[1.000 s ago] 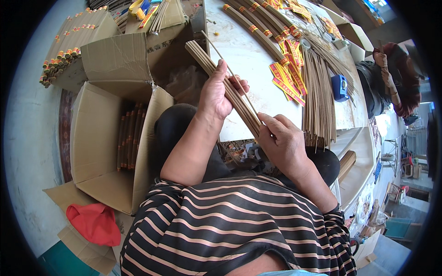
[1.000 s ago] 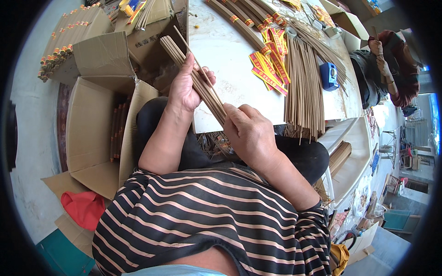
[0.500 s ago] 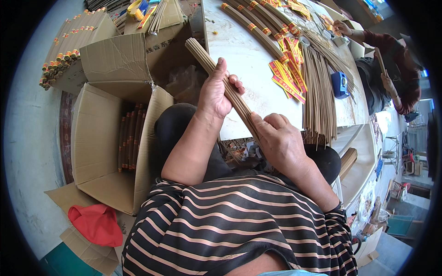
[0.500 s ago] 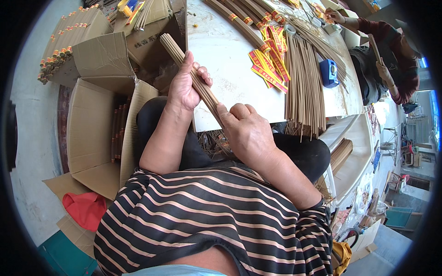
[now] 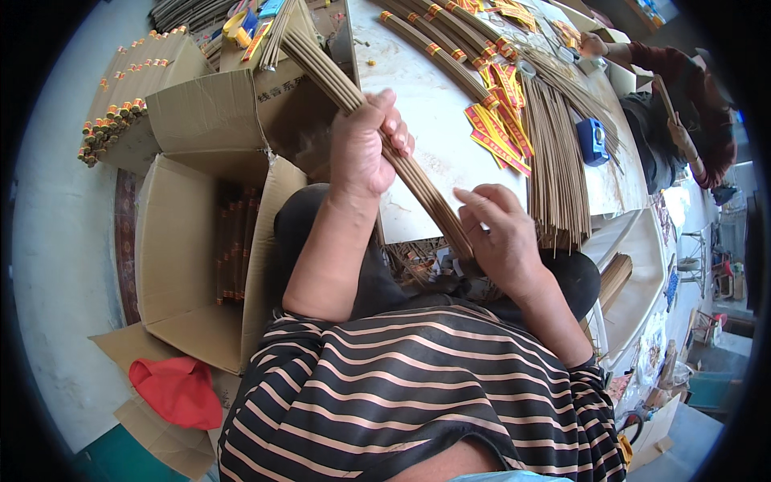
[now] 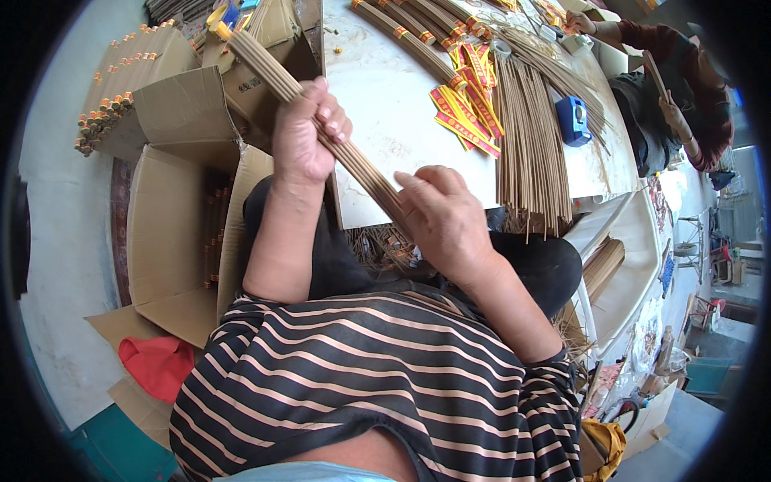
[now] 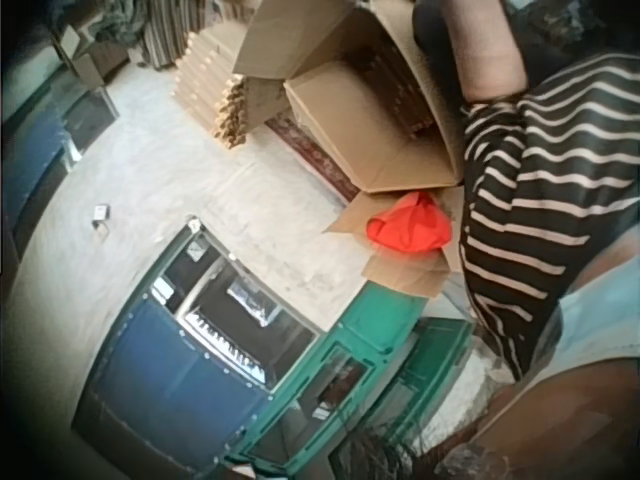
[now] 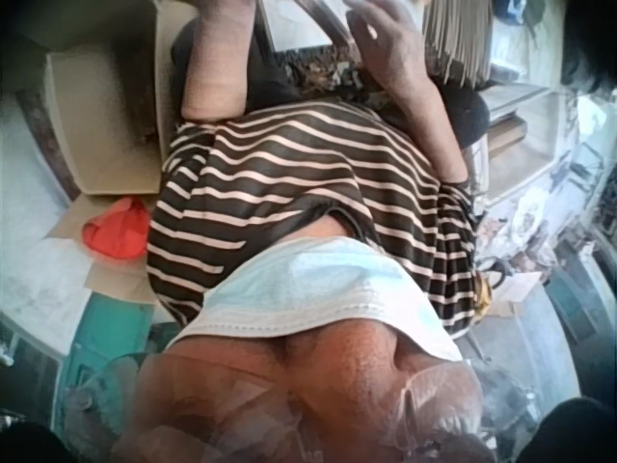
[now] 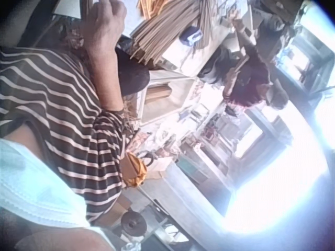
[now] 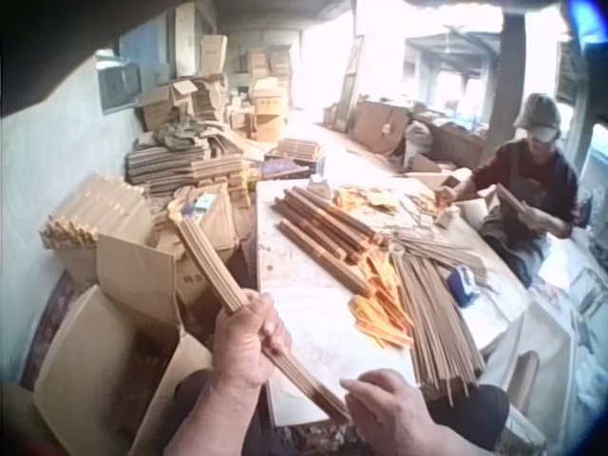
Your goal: The person gathers bundles of thin wooden sticks, aligns them, wraps a small red and yellow paper label around each bundle, and secures it with a blue tape dispenser. Finished bundles are placed into a cardboard box.
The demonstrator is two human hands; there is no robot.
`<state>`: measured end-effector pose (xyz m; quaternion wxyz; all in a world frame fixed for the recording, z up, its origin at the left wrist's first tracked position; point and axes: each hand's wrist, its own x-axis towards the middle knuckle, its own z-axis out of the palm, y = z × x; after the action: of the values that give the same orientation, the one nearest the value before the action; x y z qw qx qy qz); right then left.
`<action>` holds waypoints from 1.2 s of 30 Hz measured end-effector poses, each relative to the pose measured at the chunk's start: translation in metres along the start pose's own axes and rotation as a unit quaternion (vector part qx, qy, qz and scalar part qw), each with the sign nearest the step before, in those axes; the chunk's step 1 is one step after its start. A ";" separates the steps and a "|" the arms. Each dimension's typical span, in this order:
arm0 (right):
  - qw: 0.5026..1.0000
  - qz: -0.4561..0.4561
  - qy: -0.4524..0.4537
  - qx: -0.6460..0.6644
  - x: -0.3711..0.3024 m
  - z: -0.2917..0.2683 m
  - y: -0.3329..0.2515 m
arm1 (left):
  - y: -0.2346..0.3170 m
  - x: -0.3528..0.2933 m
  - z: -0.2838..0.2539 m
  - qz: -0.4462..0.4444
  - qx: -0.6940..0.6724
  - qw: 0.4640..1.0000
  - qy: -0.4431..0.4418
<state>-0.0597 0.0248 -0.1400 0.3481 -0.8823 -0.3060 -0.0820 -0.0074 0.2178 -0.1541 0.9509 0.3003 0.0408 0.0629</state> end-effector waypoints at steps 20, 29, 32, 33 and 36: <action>0.995 0.063 0.018 0.079 -0.006 -0.026 0.027 | -0.021 0.007 0.057 0.166 0.359 0.914 -0.095; 0.787 0.256 -0.267 0.493 0.015 -0.007 0.001 | -0.005 -0.027 0.071 -0.036 0.065 0.986 -0.149; 0.903 0.247 -0.178 0.303 0.004 0.002 -0.004 | 0.011 -0.014 0.066 0.048 0.110 0.992 -0.047; 0.920 0.247 -0.163 0.256 0.003 0.005 -0.003 | 0.015 -0.011 0.067 0.048 0.101 0.993 -0.025; 0.902 0.248 -0.178 0.304 -0.001 -0.004 -0.014 | 0.024 -0.012 0.066 0.017 0.058 0.995 -0.080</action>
<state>-0.0683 0.0299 -0.1298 0.5481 -0.7808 -0.1441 0.2630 -0.0137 0.1986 -0.0856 0.9307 0.3601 -0.0373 0.0524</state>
